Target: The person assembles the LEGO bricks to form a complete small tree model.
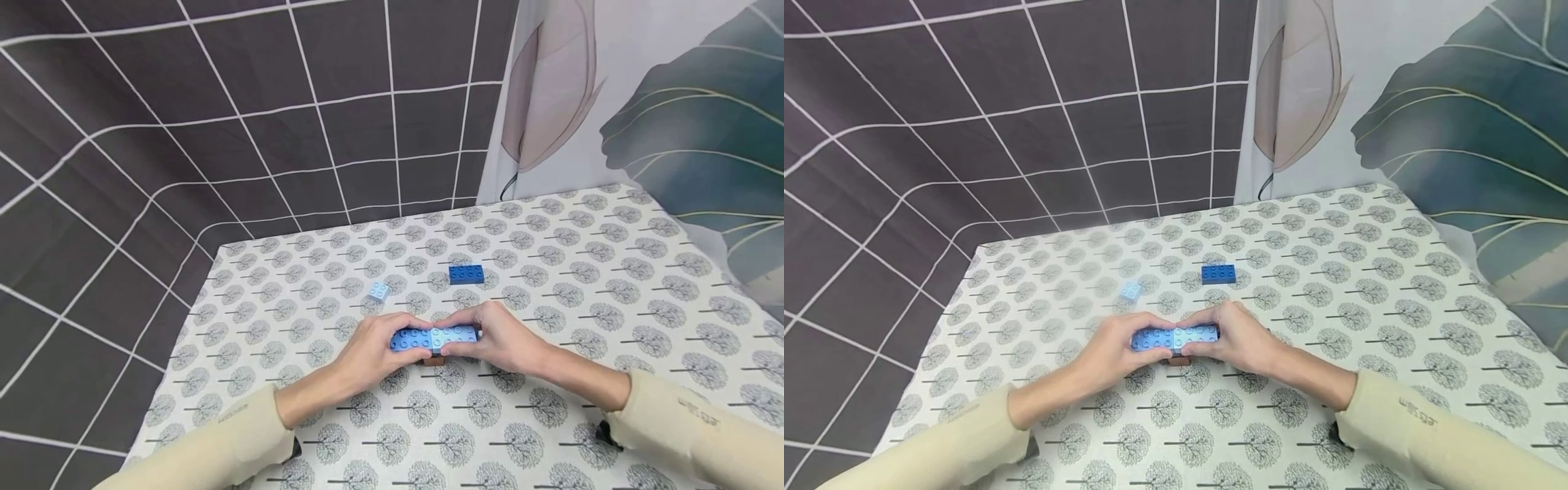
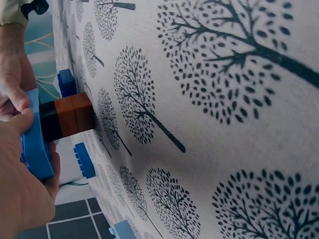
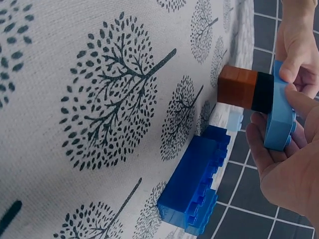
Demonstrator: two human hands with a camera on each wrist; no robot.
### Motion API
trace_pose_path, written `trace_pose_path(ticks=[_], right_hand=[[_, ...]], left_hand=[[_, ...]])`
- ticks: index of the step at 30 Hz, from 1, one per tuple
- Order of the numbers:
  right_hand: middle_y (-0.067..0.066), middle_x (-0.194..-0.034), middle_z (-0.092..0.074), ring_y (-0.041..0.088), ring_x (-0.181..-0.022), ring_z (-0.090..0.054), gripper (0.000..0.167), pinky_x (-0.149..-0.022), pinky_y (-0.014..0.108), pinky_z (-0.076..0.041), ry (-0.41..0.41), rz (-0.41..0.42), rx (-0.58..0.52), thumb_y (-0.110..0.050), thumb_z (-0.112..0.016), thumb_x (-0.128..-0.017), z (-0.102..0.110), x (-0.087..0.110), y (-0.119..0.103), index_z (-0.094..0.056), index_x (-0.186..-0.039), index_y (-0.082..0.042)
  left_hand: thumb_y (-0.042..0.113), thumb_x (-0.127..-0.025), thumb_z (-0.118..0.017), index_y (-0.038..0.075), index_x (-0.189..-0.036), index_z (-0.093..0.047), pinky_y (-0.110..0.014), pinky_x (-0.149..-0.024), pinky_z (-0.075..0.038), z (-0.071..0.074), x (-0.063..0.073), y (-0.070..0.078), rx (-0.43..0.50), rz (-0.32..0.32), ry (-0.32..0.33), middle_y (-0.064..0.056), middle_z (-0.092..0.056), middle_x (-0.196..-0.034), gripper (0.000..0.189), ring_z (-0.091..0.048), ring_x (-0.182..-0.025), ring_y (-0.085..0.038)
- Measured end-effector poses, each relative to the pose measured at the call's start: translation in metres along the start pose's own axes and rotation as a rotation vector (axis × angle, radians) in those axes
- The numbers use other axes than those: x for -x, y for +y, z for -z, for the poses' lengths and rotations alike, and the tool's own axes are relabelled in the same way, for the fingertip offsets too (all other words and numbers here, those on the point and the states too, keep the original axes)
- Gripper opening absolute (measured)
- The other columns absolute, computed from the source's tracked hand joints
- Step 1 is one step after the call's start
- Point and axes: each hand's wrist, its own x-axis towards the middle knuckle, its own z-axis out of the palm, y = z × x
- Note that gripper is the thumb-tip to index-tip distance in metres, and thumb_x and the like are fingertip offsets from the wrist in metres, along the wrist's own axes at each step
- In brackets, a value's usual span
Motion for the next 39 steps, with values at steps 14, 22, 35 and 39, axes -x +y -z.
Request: trace_pose_path(ticks=[14,22,35,39], right_hand=[[0.007,-0.118,-0.078,0.007,-0.062,-0.057,0.04,-0.058,0.024,-0.054,0.003,-0.019,0.018,-0.017,-0.088,-0.089,-0.002,0.0,-0.002,-0.077,-0.127,-0.01],[0.011,-0.118,-0.078,0.006,-0.055,-0.054,0.038,-0.052,0.023,-0.051,0.028,0.013,0.06,-0.012,-0.086,-0.09,0.011,-0.019,-0.002,-0.076,-0.125,-0.004],[0.009,-0.122,-0.078,0.015,-0.101,-0.072,0.038,-0.092,0.036,-0.061,0.013,0.008,0.079,-0.016,-0.087,-0.09,0.024,-0.036,0.015,-0.077,-0.125,-0.007],[0.008,-0.121,-0.078,0.019,-0.107,-0.074,0.038,-0.094,0.037,-0.061,0.016,0.037,0.082,-0.017,-0.087,-0.09,0.023,-0.035,0.017,-0.077,-0.125,-0.008]], left_hand=[[0.026,-0.093,-0.085,0.015,-0.13,-0.073,-0.025,-0.08,-0.06,-0.001,-0.002,-0.007,-0.036,-0.022,0.008,0.0,-0.076,-0.124,0.041,-0.07,-0.095,-0.007],[0.024,-0.092,-0.086,0.014,-0.129,-0.075,-0.025,-0.082,-0.06,0.01,-0.022,-0.009,-0.108,-0.07,0.048,-0.003,-0.077,-0.123,0.04,-0.072,-0.097,-0.013],[0.022,-0.093,-0.085,0.018,-0.13,-0.075,-0.026,-0.082,-0.06,0.011,-0.039,-0.022,-0.036,0.022,0.037,-0.001,-0.077,-0.124,0.039,-0.071,-0.097,-0.011],[0.022,-0.091,-0.086,0.021,-0.129,-0.075,-0.027,-0.082,-0.061,0.008,-0.038,-0.026,0.024,0.053,0.045,0.003,-0.077,-0.122,0.039,-0.071,-0.096,-0.008]])
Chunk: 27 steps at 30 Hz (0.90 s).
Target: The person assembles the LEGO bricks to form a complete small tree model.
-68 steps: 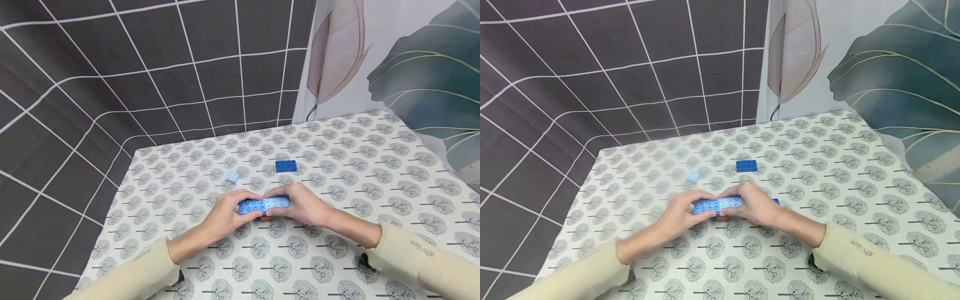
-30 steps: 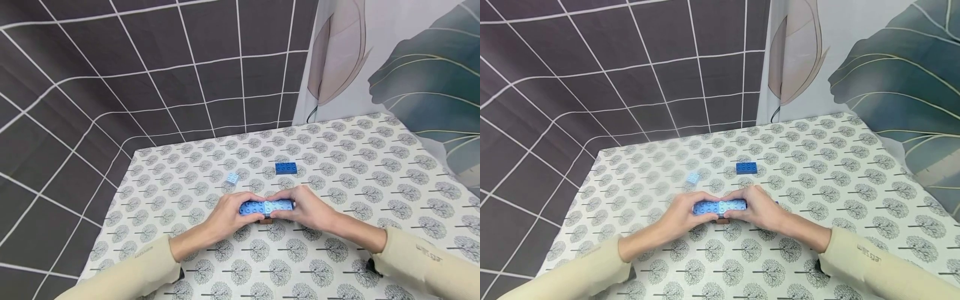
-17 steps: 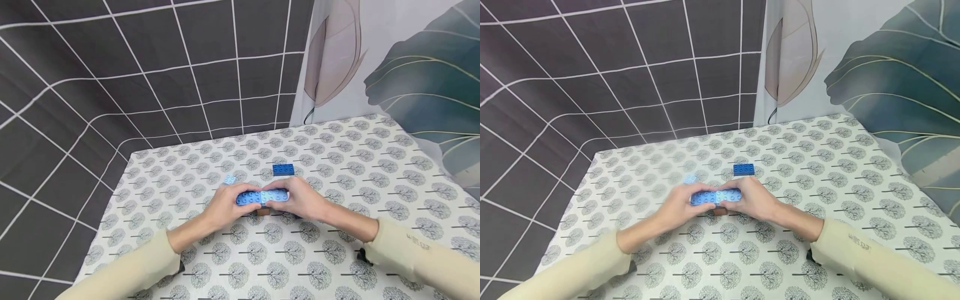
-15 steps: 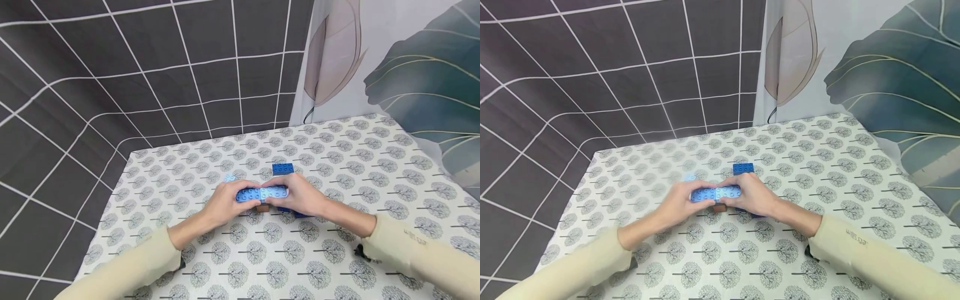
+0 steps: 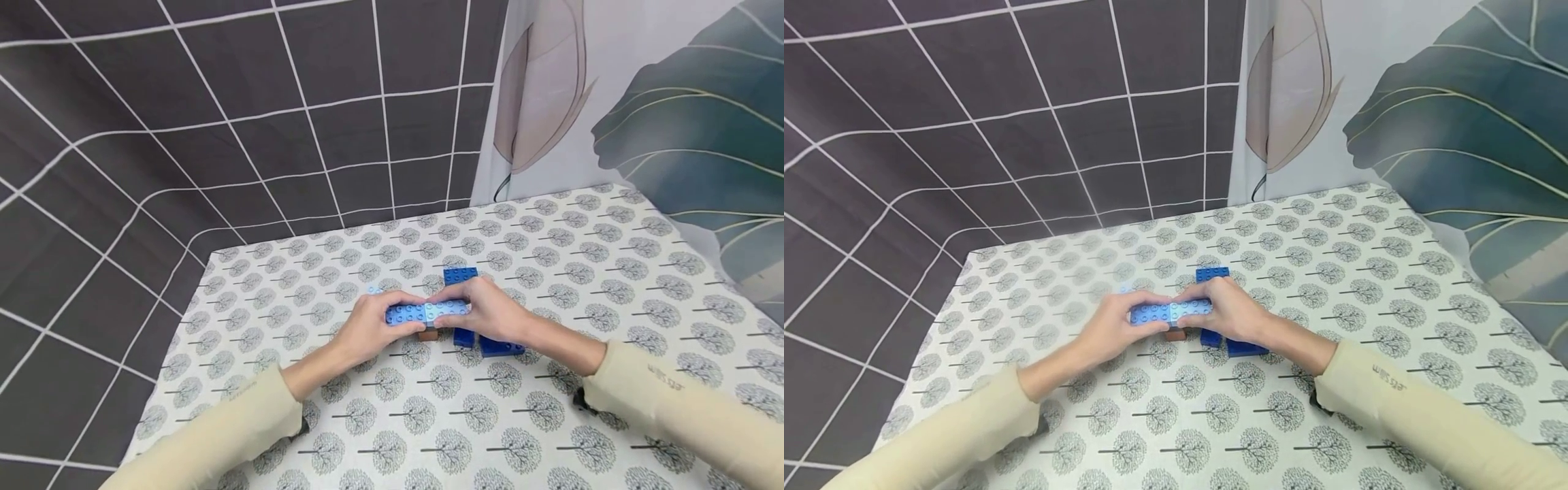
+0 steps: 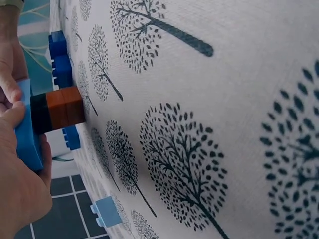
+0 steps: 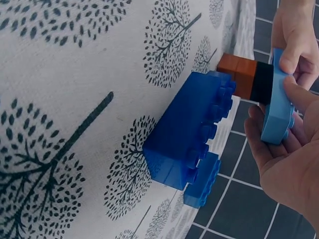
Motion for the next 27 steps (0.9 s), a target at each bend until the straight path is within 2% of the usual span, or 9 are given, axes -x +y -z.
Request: trace_pose_path(ticks=[6,13,15,19,21,22,27], right_hand=[[0.009,-0.125,-0.076,0.023,-0.113,-0.073,0.039,-0.097,0.038,-0.06,0.0,0.032,0.004,-0.017,-0.085,-0.092,-0.003,0.003,0.003,-0.075,-0.128,-0.006],[0.008,-0.125,-0.076,0.024,-0.115,-0.072,0.039,-0.099,0.041,-0.059,-0.009,0.013,-0.004,-0.017,-0.085,-0.092,-0.002,0.003,0.002,-0.075,-0.129,-0.007],[0.007,-0.124,-0.077,0.02,-0.112,-0.072,0.039,-0.097,0.039,-0.06,-0.016,0.011,0.011,-0.018,-0.085,-0.092,-0.001,0.002,0.001,-0.075,-0.128,-0.008],[0.006,-0.12,-0.078,0.012,-0.093,-0.072,0.041,-0.083,0.03,-0.062,-0.04,0.024,0.053,-0.021,-0.085,-0.092,0.001,-0.001,-0.002,-0.075,-0.129,-0.007],[0.008,-0.123,-0.077,0.011,-0.091,-0.071,0.044,-0.08,0.029,-0.061,-0.053,0.027,0.073,-0.024,-0.085,-0.093,0.004,-0.002,-0.004,-0.073,-0.131,-0.006],[0.009,-0.125,-0.076,0.013,-0.093,-0.071,0.046,-0.081,0.031,-0.061,-0.055,0.025,0.082,-0.026,-0.084,-0.093,0.006,-0.002,-0.004,-0.072,-0.133,-0.005],[0.011,-0.137,-0.07,0.029,-0.12,-0.068,0.055,-0.102,0.049,-0.056,-0.023,0.003,0.069,-0.027,-0.083,-0.094,0.02,0.003,-0.004,-0.066,-0.141,-0.002]], left_hand=[[0.025,-0.091,-0.087,0.021,-0.129,-0.075,-0.028,-0.086,-0.06,-0.003,0.004,-0.002,-0.013,-0.037,0.036,0.006,-0.077,-0.122,0.04,-0.072,-0.103,-0.008],[0.026,-0.091,-0.086,0.019,-0.13,-0.075,-0.03,-0.092,-0.058,-0.005,0.004,-0.002,-0.051,-0.065,0.051,0.004,-0.077,-0.124,0.041,-0.071,-0.11,-0.011],[0.027,-0.092,-0.085,0.018,-0.131,-0.074,-0.029,-0.092,-0.058,-0.005,0.005,-0.003,-0.076,-0.073,0.045,0.003,-0.076,-0.126,0.041,-0.071,-0.112,-0.012],[0.031,-0.094,-0.084,0.02,-0.133,-0.072,-0.029,-0.088,-0.058,-0.004,0.006,-0.004,-0.133,-0.081,0.036,0.002,-0.076,-0.127,0.043,-0.071,-0.107,-0.013],[0.033,-0.094,-0.083,0.021,-0.135,-0.071,-0.03,-0.086,-0.057,-0.003,0.005,-0.004,-0.157,-0.083,0.032,0.002,-0.076,-0.128,0.044,-0.07,-0.102,-0.012],[0.034,-0.094,-0.083,0.022,-0.135,-0.071,-0.031,-0.084,-0.056,-0.002,0.004,-0.004,-0.166,-0.082,0.028,0.002,-0.076,-0.128,0.045,-0.069,-0.099,-0.011],[0.037,-0.094,-0.083,0.019,-0.138,-0.069,-0.033,-0.083,-0.053,0.002,0.003,-0.001,-0.191,-0.083,-0.008,0.001,-0.075,-0.129,0.05,-0.067,-0.094,-0.011]])
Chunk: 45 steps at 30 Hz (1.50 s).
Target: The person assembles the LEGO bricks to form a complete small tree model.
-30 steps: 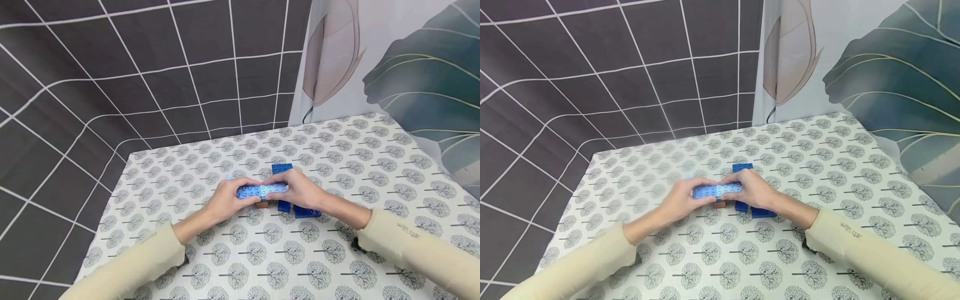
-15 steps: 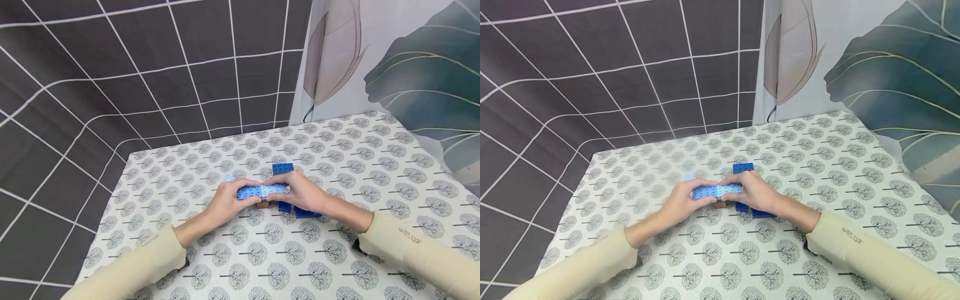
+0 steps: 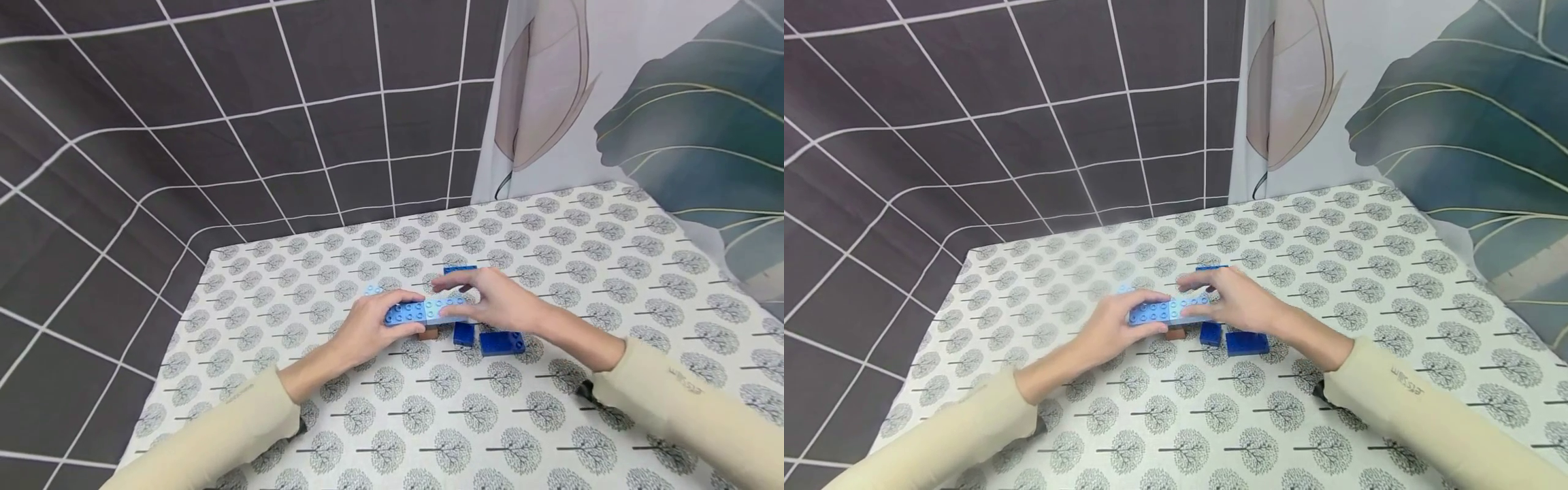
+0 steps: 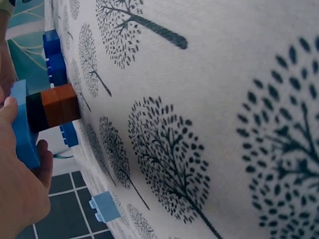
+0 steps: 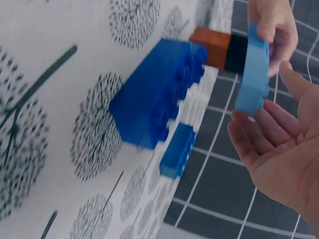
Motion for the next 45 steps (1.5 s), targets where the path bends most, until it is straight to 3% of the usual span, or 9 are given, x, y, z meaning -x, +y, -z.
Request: trace_pose_path(ticks=[8,18,24,30,35,38,45], right_hand=[[0.012,-0.139,-0.069,0.035,-0.125,-0.067,0.057,-0.108,0.055,-0.052,0.099,-0.086,-0.033,-0.024,-0.083,-0.095,0.022,0.014,0.016,-0.063,-0.144,-0.002],[0.021,-0.144,-0.063,0.043,-0.123,-0.067,0.052,-0.104,0.054,-0.055,0.143,-0.108,-0.017,-0.018,-0.079,-0.098,0.032,0.022,0.041,-0.062,-0.144,0.001],[0.024,-0.156,-0.051,0.049,-0.134,-0.057,0.062,-0.113,0.058,-0.046,0.091,-0.173,-0.035,-0.018,-0.077,-0.099,0.032,0.014,0.056,-0.052,-0.153,0.001],[0.027,-0.166,-0.035,0.051,-0.148,-0.039,0.073,-0.123,0.058,-0.031,-0.012,-0.214,-0.141,-0.01,-0.073,-0.1,0.026,0.004,0.07,-0.036,-0.16,0.006],[0.025,-0.166,-0.036,0.046,-0.152,-0.035,0.074,-0.126,0.056,-0.025,-0.033,-0.216,-0.12,-0.006,-0.074,-0.098,0.022,-0.003,0.077,-0.036,-0.16,0.005],[0.025,-0.163,-0.041,0.045,-0.148,-0.043,0.071,-0.124,0.057,-0.031,-0.025,-0.219,-0.105,-0.004,-0.074,-0.097,0.021,-0.008,0.079,-0.039,-0.159,0.005],[0.027,-0.148,-0.057,0.04,-0.121,-0.067,0.062,-0.105,0.05,-0.055,0.022,-0.256,-0.072,0.001,-0.076,-0.094,0.017,-0.015,0.079,-0.052,-0.151,0.004]], left_hand=[[0.038,-0.091,-0.085,0.019,-0.136,-0.07,-0.04,-0.101,-0.053,0.008,0.003,-0.001,-0.021,0.015,0.031,0.006,-0.072,-0.135,0.051,-0.067,-0.12,-0.016],[0.037,-0.095,-0.08,0.014,-0.141,-0.066,-0.048,-0.115,-0.046,0.017,0.013,-0.004,-0.001,0.079,0.014,0.003,-0.072,-0.134,0.053,-0.066,-0.125,-0.02],[0.034,-0.095,-0.079,0.01,-0.143,-0.064,-0.049,-0.113,-0.048,0.019,0.02,-0.008,0.017,0.075,0.017,0.0,-0.072,-0.134,0.056,-0.067,-0.122,-0.023],[0.036,-0.096,-0.079,0.011,-0.145,-0.063,-0.048,-0.11,-0.052,0.022,0.026,-0.011,0.059,0.088,0.029,0.001,-0.071,-0.136,0.058,-0.067,-0.122,-0.025],[0.033,-0.095,-0.08,0.011,-0.144,-0.063,-0.049,-0.113,-0.049,0.024,0.027,-0.013,0.055,0.071,0.044,0.0,-0.072,-0.135,0.056,-0.068,-0.122,-0.025],[0.03,-0.094,-0.081,0.011,-0.142,-0.064,-0.048,-0.113,-0.049,0.023,0.027,-0.014,0.05,0.065,0.046,-0.001,-0.072,-0.134,0.055,-0.068,-0.121,-0.024],[0.029,-0.094,-0.082,0.009,-0.142,-0.064,-0.049,-0.11,-0.051,0.022,0.028,-0.014,0.052,0.069,0.029,-0.003,-0.072,-0.133,0.055,-0.07,-0.117,-0.027]])
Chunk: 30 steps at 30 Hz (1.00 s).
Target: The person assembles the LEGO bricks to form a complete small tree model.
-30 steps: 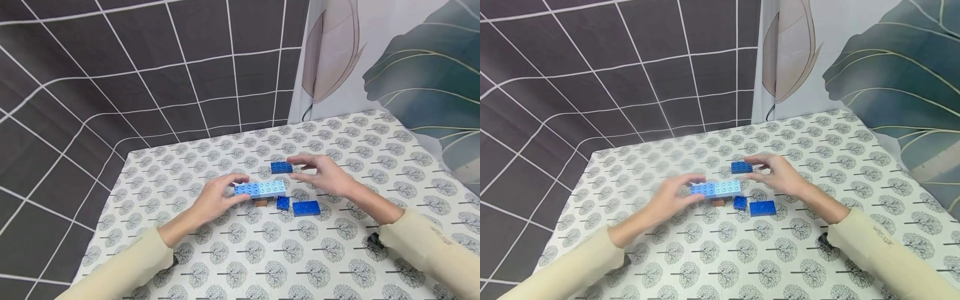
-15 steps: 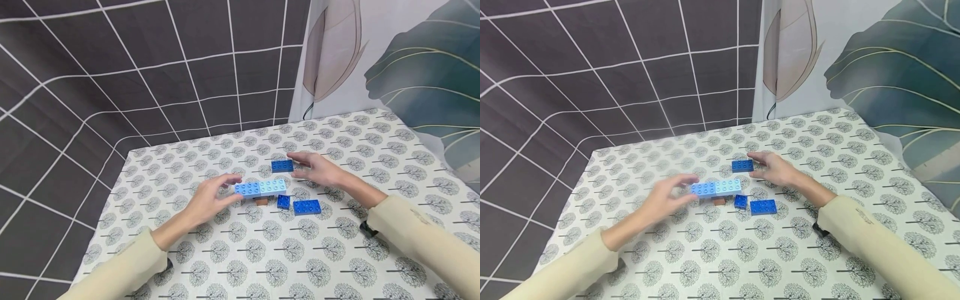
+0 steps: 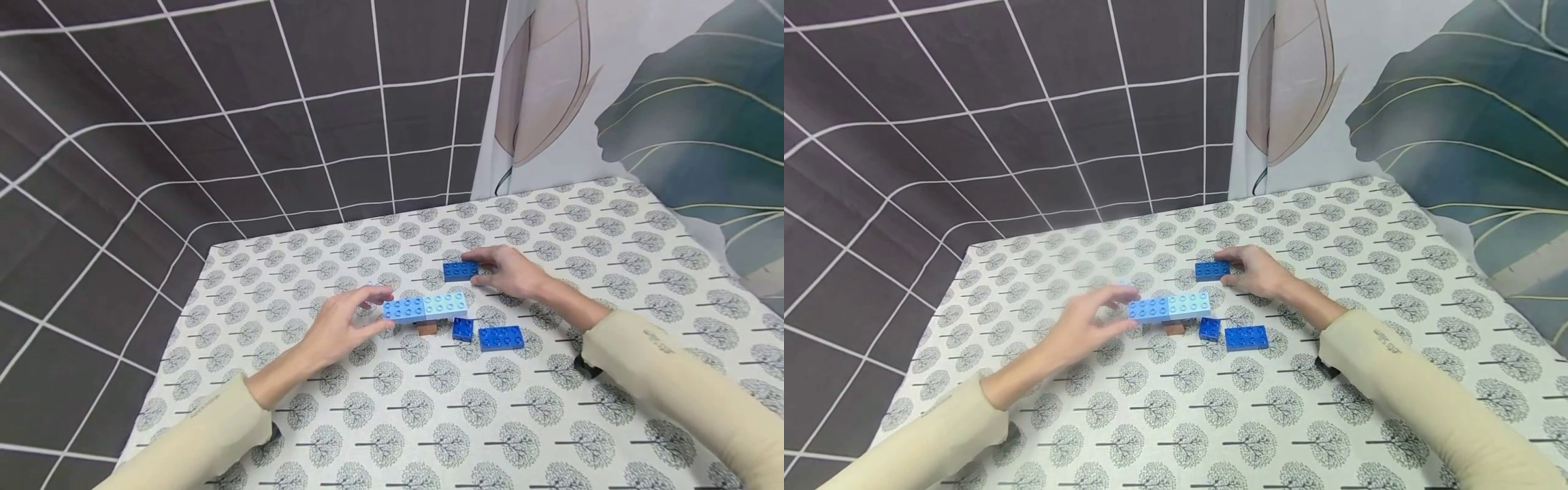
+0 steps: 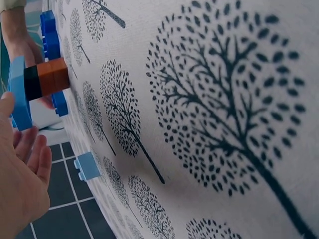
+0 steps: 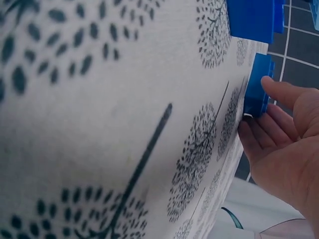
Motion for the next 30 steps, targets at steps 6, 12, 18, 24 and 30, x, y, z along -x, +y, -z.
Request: trace_pose_path(ticks=[6,12,18,24,30], right_hand=[[0.027,-0.144,-0.061,0.038,-0.115,-0.07,0.055,-0.097,0.046,-0.06,0.059,-0.002,0.05,0.001,-0.079,-0.091,-0.002,0.0,-0.001,-0.062,-0.143,0.003],[0.03,-0.136,-0.065,0.035,-0.101,-0.074,0.05,-0.074,0.031,-0.063,0.093,-0.008,0.009,0.004,-0.077,-0.092,-0.002,0.002,-0.004,-0.063,-0.14,0.004],[0.03,-0.134,-0.067,0.04,-0.109,-0.073,0.048,-0.082,0.039,-0.064,0.124,0.023,0.013,0.002,-0.077,-0.092,0.002,0.009,-0.012,-0.065,-0.139,0.004],[0.025,-0.131,-0.07,0.04,-0.116,-0.071,0.046,-0.101,0.05,-0.058,0.139,0.081,0.035,0.0,-0.078,-0.093,0.007,0.018,-0.025,-0.067,-0.137,0.001],[0.02,-0.131,-0.072,0.036,-0.116,-0.072,0.045,-0.106,0.051,-0.054,0.154,0.18,0.028,0.003,-0.081,-0.09,0.008,0.029,-0.041,-0.07,-0.134,0.0]], left_hand=[[0.026,-0.093,-0.083,0.009,-0.141,-0.064,-0.049,-0.106,-0.054,-0.001,0.001,0.002,0.012,-0.016,0.011,-0.005,-0.073,-0.134,0.055,-0.072,-0.113,-0.031],[0.028,-0.094,-0.083,0.012,-0.142,-0.065,-0.045,-0.102,-0.057,-0.003,-0.002,0.004,-0.006,-0.021,0.015,-0.002,-0.071,-0.136,0.054,-0.071,-0.114,-0.024],[0.029,-0.094,-0.083,0.013,-0.143,-0.064,-0.048,-0.107,-0.053,-0.006,-0.005,0.007,-0.021,-0.023,0.003,-0.001,-0.071,-0.137,0.055,-0.069,-0.117,-0.021],[0.03,-0.093,-0.084,0.015,-0.142,-0.064,-0.049,-0.112,-0.047,-0.008,-0.007,0.01,-0.032,-0.039,0.015,0.001,-0.071,-0.137,0.055,-0.068,-0.121,-0.016],[0.032,-0.094,-0.083,0.014,-0.141,-0.065,-0.046,-0.113,-0.048,-0.011,-0.011,0.013,-0.039,-0.064,0.027,0.001,-0.072,-0.136,0.054,-0.067,-0.123,-0.016]])
